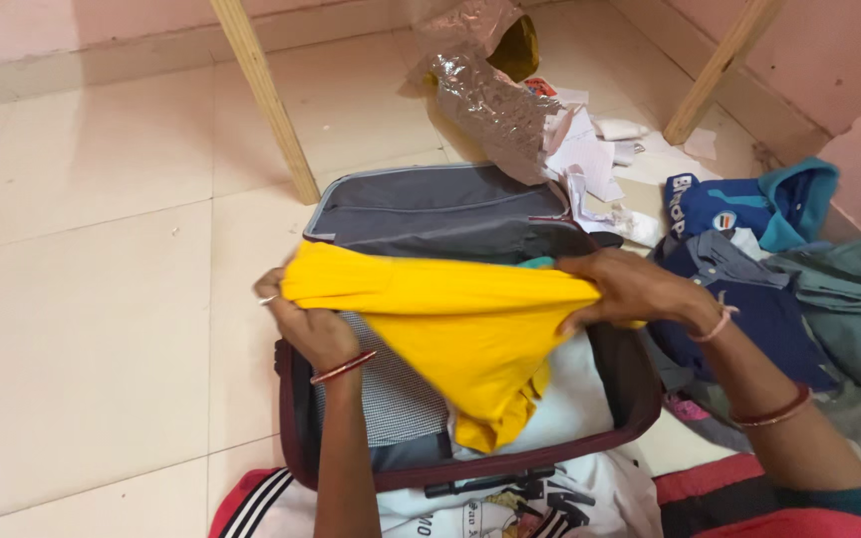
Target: The person folds a yellow shirt, a blue shirt, and a camouflage-patterned garment by hand and places them into an open suitcase. The person smooths and adjusts each item before stacking them inside.
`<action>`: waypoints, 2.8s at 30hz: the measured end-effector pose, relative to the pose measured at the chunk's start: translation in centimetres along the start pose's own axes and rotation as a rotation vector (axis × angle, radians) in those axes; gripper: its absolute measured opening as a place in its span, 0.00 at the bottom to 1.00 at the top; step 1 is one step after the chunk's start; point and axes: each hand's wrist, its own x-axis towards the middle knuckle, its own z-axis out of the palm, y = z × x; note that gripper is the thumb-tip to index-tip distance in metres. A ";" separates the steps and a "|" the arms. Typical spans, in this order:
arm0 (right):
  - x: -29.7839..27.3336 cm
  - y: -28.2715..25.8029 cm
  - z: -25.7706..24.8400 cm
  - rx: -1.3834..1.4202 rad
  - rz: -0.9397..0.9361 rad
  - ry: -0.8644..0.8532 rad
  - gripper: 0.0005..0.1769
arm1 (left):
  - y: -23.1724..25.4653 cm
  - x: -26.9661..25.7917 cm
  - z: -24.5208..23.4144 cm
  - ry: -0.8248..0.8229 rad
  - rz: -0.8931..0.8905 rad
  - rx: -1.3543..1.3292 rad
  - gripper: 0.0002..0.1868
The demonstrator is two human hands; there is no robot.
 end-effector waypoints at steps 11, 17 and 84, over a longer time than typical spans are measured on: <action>-10.1 3.9 -6.1 0.501 -0.036 0.406 0.14 | 17.9 2.6 0.0 0.205 0.526 -0.369 0.23; -1.4 7.3 -6.8 0.260 0.002 0.858 0.13 | 10.4 8.5 9.4 0.091 0.595 0.232 0.29; 8.1 17.5 -3.0 0.633 -0.208 1.085 0.12 | -8.2 19.2 7.0 -0.303 -0.322 -0.439 0.18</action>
